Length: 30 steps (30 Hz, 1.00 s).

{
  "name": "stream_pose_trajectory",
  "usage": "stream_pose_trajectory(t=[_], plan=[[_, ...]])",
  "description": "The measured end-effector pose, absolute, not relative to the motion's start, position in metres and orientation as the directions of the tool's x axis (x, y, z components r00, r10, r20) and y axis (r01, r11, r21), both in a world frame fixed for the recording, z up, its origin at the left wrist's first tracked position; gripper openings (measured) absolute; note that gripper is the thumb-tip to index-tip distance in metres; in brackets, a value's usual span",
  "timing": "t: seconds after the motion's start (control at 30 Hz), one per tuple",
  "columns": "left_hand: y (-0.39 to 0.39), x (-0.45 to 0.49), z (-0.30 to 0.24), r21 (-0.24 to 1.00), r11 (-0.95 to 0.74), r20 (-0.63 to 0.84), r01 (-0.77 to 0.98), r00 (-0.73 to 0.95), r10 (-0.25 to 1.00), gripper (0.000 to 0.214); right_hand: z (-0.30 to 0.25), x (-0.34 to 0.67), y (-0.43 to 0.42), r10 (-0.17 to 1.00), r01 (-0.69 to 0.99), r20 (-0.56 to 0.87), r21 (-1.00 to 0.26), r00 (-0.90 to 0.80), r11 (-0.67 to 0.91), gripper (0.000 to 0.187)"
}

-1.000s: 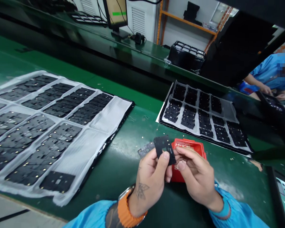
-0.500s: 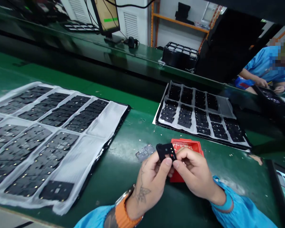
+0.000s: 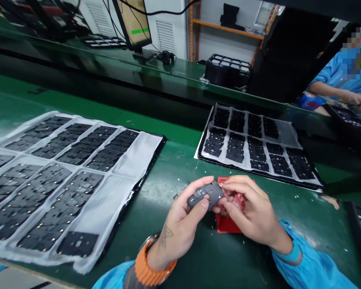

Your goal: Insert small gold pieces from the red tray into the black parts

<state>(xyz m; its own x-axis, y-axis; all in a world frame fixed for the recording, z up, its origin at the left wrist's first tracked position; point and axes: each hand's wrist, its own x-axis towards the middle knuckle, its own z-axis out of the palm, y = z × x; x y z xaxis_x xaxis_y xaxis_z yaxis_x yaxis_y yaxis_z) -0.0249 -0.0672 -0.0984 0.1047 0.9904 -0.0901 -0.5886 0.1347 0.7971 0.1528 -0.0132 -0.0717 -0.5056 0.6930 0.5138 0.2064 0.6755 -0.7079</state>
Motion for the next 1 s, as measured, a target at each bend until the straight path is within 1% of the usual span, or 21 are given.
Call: stream_pose_trajectory(t=[0.1,0.17,0.3,0.4,0.47,0.53,0.63,0.73,0.8,0.87,0.93,1.0], plan=[[-0.069,-0.026,-0.103,0.847,0.098,-0.063,-0.522,0.084,0.994,0.041,-0.076,0.155,-0.014,0.770,0.140,0.401,-0.838,-0.496,0.527,0.020],[-0.070,-0.026,-0.104,0.864,0.094,-0.060,-0.494,0.083,0.995,0.042,-0.079,0.155,-0.015,0.803,0.086,0.327,-0.903,-0.497,0.421,0.019],[-0.071,-0.024,-0.103,0.855,0.119,-0.061,-0.505,0.130,0.990,0.043,-0.080,0.153,-0.019,0.836,-0.032,0.207,-0.975,-0.508,0.221,0.017],[-0.071,-0.022,-0.102,0.844,0.130,-0.059,-0.520,0.151,0.987,0.041,-0.078,0.150,-0.019,0.820,-0.098,0.126,-0.992,-0.558,0.085,0.021],[-0.071,-0.020,-0.103,0.837,0.141,-0.070,-0.528,0.151,0.986,0.039,-0.079,0.150,-0.018,0.813,-0.078,0.101,-0.995,-0.573,0.068,0.024],[-0.070,-0.019,-0.104,0.824,0.159,-0.090,-0.543,0.152,0.984,0.037,-0.081,0.150,-0.017,0.829,-0.013,0.109,-0.992,-0.549,0.122,0.027],[-0.070,-0.016,-0.105,0.800,0.184,-0.125,-0.572,0.142,0.982,0.034,-0.088,0.151,-0.018,0.859,0.108,0.157,-0.965,-0.487,0.238,0.029],[-0.069,-0.014,-0.104,0.787,0.208,-0.163,-0.581,0.128,0.978,0.035,-0.093,0.150,-0.020,0.874,0.153,0.181,-0.949,-0.452,0.275,0.029],[-0.068,-0.014,-0.103,0.779,0.222,-0.187,-0.587,0.120,0.975,0.037,-0.095,0.149,-0.021,0.885,0.147,0.160,-0.958,-0.437,0.246,0.031],[-0.068,-0.013,-0.100,0.756,0.244,-0.213,-0.607,0.125,0.969,0.038,-0.094,0.148,-0.020,0.885,0.125,0.107,-0.975,-0.454,0.182,0.032],[-0.067,-0.014,-0.097,0.717,0.270,-0.234,-0.642,0.143,0.962,0.040,-0.090,0.149,-0.017,0.849,0.069,0.032,-0.994,-0.527,0.080,0.032],[-0.067,-0.014,-0.094,0.681,0.288,-0.251,-0.673,0.156,0.955,0.042,-0.085,0.151,-0.014,0.786,0.000,-0.019,-1.000,-0.618,-0.025,0.031]])
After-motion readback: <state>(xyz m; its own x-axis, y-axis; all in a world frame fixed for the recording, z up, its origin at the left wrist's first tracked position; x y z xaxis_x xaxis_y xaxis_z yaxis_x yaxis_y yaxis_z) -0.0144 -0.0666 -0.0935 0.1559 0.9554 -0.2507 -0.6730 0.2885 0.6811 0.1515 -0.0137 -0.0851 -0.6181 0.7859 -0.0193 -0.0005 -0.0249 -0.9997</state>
